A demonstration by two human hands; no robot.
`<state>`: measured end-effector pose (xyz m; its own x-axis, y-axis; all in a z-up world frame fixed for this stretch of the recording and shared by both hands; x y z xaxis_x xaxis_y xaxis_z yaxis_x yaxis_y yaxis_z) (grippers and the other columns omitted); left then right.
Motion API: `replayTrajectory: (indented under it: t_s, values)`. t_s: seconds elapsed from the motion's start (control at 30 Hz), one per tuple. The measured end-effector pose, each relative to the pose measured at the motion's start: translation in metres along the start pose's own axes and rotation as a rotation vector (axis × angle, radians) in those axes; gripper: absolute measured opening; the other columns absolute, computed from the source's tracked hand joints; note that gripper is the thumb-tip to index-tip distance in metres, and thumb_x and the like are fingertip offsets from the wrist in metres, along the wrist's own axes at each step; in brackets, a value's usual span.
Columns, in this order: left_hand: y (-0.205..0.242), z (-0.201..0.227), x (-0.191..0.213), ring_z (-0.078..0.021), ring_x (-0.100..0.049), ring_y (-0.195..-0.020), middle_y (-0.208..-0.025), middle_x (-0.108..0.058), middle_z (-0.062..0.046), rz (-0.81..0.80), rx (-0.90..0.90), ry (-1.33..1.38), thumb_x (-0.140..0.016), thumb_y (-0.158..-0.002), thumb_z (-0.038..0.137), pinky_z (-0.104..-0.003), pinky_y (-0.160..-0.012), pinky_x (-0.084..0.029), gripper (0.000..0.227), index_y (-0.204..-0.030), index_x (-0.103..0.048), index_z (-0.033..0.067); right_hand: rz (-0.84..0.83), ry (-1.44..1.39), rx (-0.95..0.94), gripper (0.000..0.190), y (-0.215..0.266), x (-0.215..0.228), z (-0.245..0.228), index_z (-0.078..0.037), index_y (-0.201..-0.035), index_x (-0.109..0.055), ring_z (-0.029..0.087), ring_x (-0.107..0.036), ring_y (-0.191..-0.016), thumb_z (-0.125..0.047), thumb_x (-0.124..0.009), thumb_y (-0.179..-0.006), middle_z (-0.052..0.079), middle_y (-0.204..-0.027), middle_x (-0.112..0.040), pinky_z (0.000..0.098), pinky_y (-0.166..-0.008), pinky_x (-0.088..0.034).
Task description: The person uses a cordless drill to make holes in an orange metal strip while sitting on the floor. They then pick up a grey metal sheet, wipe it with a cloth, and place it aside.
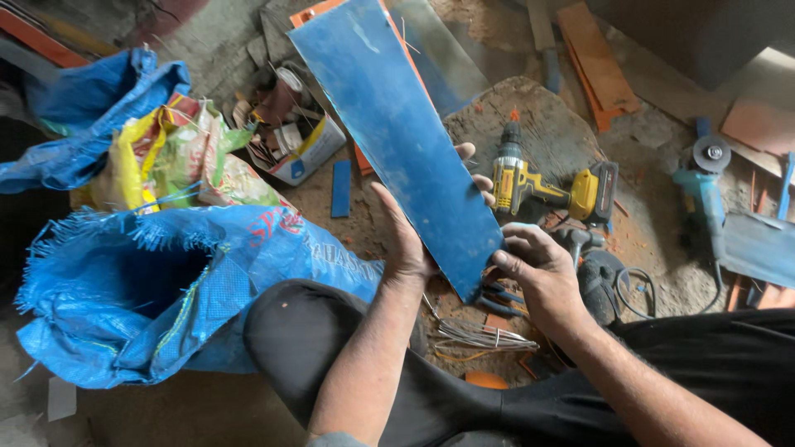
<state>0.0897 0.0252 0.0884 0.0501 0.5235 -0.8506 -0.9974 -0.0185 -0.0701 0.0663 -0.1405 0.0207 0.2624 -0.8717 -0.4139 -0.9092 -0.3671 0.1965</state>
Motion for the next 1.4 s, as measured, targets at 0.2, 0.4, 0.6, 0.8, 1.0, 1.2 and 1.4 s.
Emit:
replayTrajectory:
  t_s: [0.2, 0.4, 0.6, 0.8, 1.0, 1.2, 1.4]
  values:
    - [0.001, -0.004, 0.002, -0.0281, -0.062, -0.115, -0.152, -0.051, -0.013, -0.047, 0.024, -0.036, -0.045, -0.083, 0.090, -0.044, -0.097, -0.058, 0.121, -0.162, -0.031, -0.0013, 0.054, -0.084, -0.088, 0.039, -0.003, 0.007, 0.013, 0.001, -0.126, -0.063, 0.017, -0.067, -0.095, -0.007, -0.073, -0.089, 0.011, -0.110, -0.072, 0.0336, -0.082, -0.057]
    - [0.001, -0.002, -0.003, -0.0271, -0.061, -0.118, -0.152, -0.049, -0.012, -0.107, 0.004, -0.058, -0.055, -0.078, 0.087, -0.044, -0.097, -0.058, 0.122, -0.161, -0.032, 0.0013, 0.082, -0.115, -0.095, 0.035, -0.005, 0.010, 0.018, 0.003, -0.121, -0.066, 0.017, -0.069, -0.095, -0.006, -0.074, -0.088, 0.011, -0.107, -0.073, 0.0338, -0.082, -0.057]
    - [0.007, -0.004, -0.001, -0.0275, -0.062, -0.116, -0.142, -0.052, -0.015, -0.108, 0.014, -0.036, -0.057, -0.077, 0.088, -0.043, -0.097, -0.059, 0.121, -0.158, -0.035, 0.0011, 0.062, -0.147, -0.074, 0.030, -0.005, 0.017, 0.029, 0.004, -0.116, -0.067, 0.019, -0.069, -0.092, -0.003, -0.074, -0.088, 0.011, -0.104, -0.073, 0.0350, -0.081, -0.058]
    - [0.012, -0.002, -0.007, -0.0261, -0.062, -0.117, -0.142, -0.053, -0.015, -0.135, 0.008, -0.164, -0.058, -0.075, 0.089, -0.043, -0.097, -0.059, 0.122, -0.157, -0.037, 0.0003, 0.047, -0.165, -0.061, 0.029, -0.003, 0.010, 0.024, 0.002, -0.113, -0.065, 0.017, -0.068, -0.089, -0.003, -0.075, -0.086, 0.009, -0.102, -0.071, 0.0353, -0.075, -0.058]
    - [0.002, 0.005, -0.015, -0.0266, -0.062, -0.112, -0.143, -0.053, -0.015, -0.122, 0.002, -0.034, -0.053, -0.082, 0.086, -0.043, -0.096, -0.058, 0.114, -0.156, -0.037, 0.0013, -0.044, -0.125, -0.027, 0.033, -0.007, -0.007, 0.000, 0.002, -0.114, -0.063, 0.018, -0.068, -0.089, -0.008, -0.077, -0.086, 0.008, -0.102, -0.070, 0.0348, -0.078, -0.058]
    - [0.000, 0.000, 0.018, -0.0318, -0.063, -0.107, -0.134, -0.057, -0.018, 0.006, 0.062, 0.202, -0.039, -0.102, 0.079, -0.047, -0.091, -0.058, 0.092, -0.148, -0.042, -0.0006, -0.107, -0.068, -0.012, 0.034, 0.015, -0.011, -0.009, 0.002, -0.126, -0.060, 0.015, -0.067, -0.098, -0.012, -0.072, -0.098, 0.008, -0.110, -0.069, 0.0324, -0.086, -0.058]
    - [-0.009, 0.004, 0.024, -0.0341, -0.065, -0.107, -0.135, -0.060, -0.020, 0.089, 0.017, 0.194, -0.036, -0.103, 0.075, -0.050, -0.089, -0.060, 0.084, -0.150, -0.043, 0.0060, -0.201, -0.123, -0.043, 0.030, 0.009, -0.024, -0.025, 0.000, -0.131, -0.056, 0.019, -0.074, -0.092, -0.019, -0.057, -0.107, 0.013, -0.106, -0.070, 0.0359, -0.081, -0.065]
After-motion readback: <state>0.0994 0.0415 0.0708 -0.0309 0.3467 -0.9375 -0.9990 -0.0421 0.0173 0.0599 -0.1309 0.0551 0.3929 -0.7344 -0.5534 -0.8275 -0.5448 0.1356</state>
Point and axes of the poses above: each hand's wrist, its own y-axis away from the middle knuckle, its own x-axis out of the back of the hand, z = x × y, the point moved 7 cm from there along -y, towards the middle knuckle
